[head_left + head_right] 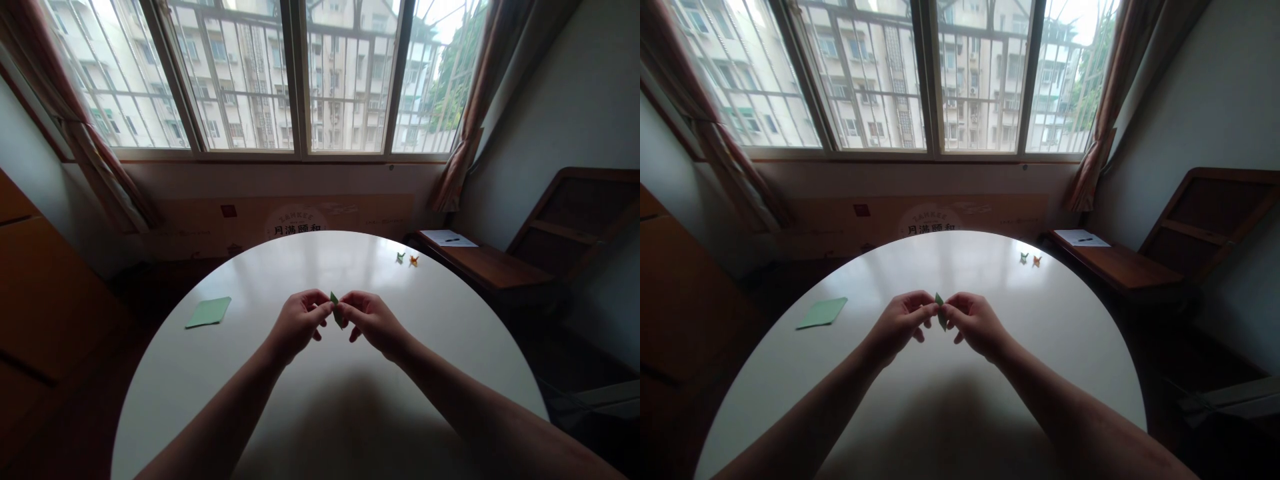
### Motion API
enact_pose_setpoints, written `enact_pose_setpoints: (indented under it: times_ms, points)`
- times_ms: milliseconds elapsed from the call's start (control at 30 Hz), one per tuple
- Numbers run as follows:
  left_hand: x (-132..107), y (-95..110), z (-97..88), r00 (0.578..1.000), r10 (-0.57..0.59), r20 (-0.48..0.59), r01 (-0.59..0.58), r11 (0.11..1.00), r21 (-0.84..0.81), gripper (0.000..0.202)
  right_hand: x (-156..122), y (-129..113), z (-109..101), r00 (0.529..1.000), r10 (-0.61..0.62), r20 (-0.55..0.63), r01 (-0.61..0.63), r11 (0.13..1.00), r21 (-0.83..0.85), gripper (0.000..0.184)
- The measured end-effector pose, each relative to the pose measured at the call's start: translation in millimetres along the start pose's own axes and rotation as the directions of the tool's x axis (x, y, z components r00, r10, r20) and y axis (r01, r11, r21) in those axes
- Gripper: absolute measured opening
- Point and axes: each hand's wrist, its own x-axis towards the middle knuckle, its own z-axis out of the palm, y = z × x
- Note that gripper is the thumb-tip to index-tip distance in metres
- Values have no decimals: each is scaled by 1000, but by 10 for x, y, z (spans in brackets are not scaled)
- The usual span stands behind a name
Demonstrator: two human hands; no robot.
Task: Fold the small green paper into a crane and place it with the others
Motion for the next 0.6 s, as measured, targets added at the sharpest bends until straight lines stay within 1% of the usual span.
enact_pose_setpoints:
  times_ms: [133, 300, 400, 500, 600]
  points:
    - [-10, 12, 7, 1000, -19, -4, 19, 1000, 1, 19, -17, -15, 2, 999, 5, 48, -3, 999, -44, 30]
    - [-13, 14, 7, 1000, -23, 1, 23, 1000, -12, 27, -10, -27, -3, 997, 19, 71, -16, 999, -34, 28]
    - [-4, 1, -3, 1000, -7, 9, 7, 999, -32, 28, 2, -18, -9, 995, 35, 92, -34, 999, -11, 26]
    - [5, -17, -3, 1000, 23, 8, -22, 999, -31, 27, 8, -15, -9, 994, 44, 99, -43, 999, -10, 28]
    - [12, -35, 11, 998, 60, -31, -61, 997, -50, 30, 9, -27, -8, 997, 31, 69, -31, 1000, -2, 32]
